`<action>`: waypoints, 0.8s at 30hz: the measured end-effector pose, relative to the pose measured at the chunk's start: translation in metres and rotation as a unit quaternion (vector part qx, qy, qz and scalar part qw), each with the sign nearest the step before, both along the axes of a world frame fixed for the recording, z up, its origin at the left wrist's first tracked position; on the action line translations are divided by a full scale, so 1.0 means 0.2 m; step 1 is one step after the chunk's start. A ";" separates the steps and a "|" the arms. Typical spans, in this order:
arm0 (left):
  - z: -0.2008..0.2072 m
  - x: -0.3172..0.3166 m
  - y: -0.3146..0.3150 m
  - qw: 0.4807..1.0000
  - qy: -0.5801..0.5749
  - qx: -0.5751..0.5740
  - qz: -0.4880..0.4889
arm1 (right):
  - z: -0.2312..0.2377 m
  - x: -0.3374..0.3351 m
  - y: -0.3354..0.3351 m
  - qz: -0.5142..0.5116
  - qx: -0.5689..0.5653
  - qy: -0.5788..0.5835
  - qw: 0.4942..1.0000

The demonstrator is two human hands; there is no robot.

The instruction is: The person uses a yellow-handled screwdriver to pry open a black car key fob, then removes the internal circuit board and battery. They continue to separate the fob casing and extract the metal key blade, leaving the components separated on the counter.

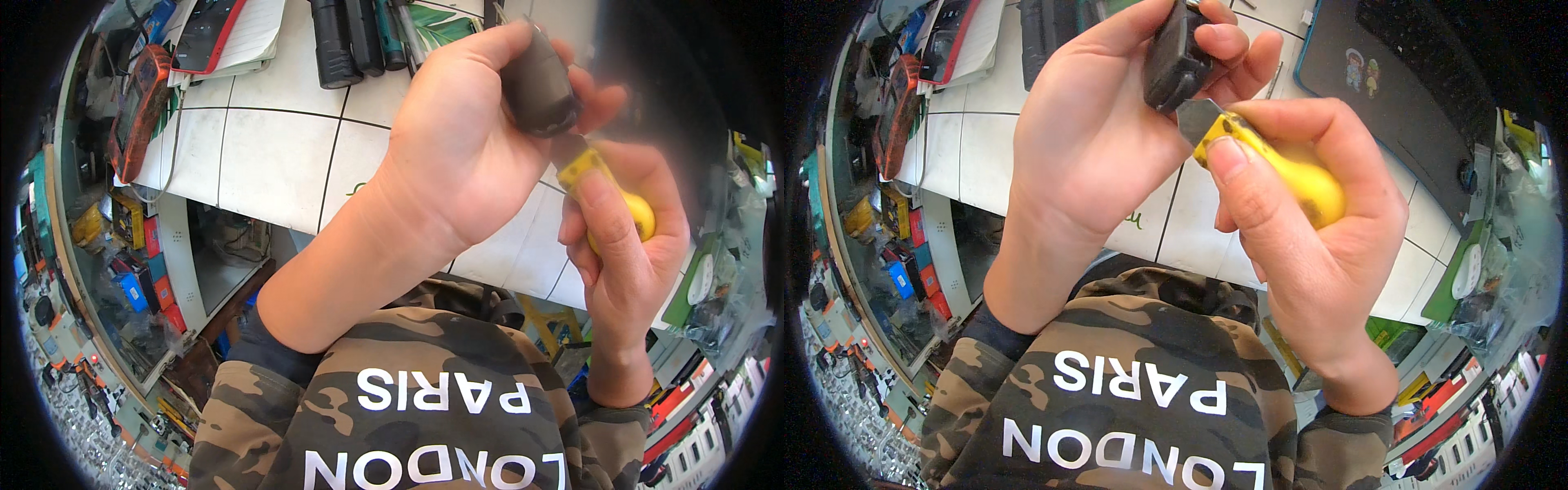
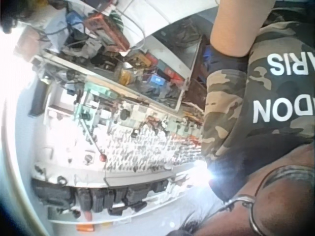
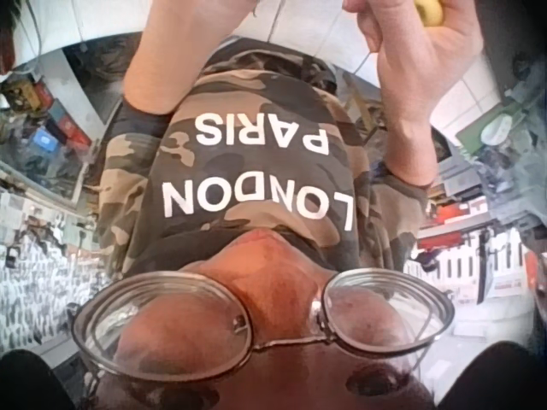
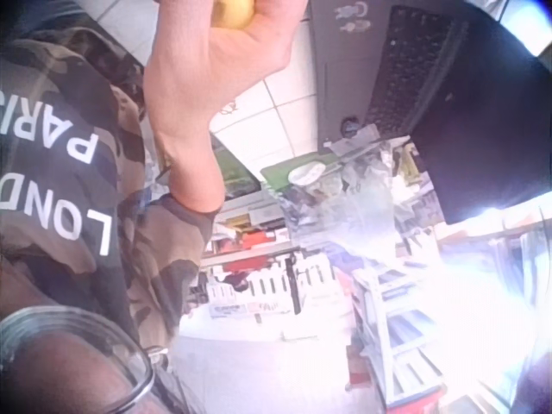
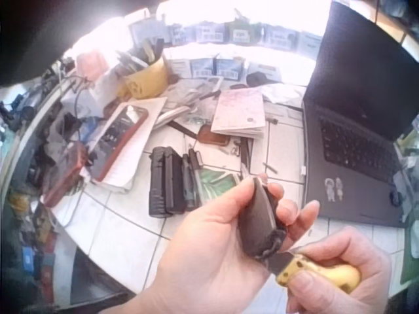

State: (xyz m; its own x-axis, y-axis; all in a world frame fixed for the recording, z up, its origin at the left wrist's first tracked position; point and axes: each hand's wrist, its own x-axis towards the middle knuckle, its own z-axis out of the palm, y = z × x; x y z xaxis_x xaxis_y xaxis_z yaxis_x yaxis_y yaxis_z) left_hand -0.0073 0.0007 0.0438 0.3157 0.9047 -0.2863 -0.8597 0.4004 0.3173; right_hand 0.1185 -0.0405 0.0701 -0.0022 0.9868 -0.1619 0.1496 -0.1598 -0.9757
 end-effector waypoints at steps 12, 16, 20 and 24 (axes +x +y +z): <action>-0.03 0.10 -0.01 0.991 0.051 0.001 0.122 | -0.05 -0.03 -0.09 -0.090 -0.004 0.071 0.993; -0.03 0.10 -0.02 0.990 0.059 -0.008 0.129 | -0.06 -0.05 -0.09 -0.103 -0.016 0.079 0.991; -0.02 0.09 -0.01 0.989 0.067 -0.018 0.131 | -0.05 -0.04 -0.07 -0.096 -0.082 0.215 0.968; -0.02 0.07 0.02 0.988 0.073 -0.044 0.129 | -0.11 -0.09 -0.10 -0.140 0.011 0.062 0.988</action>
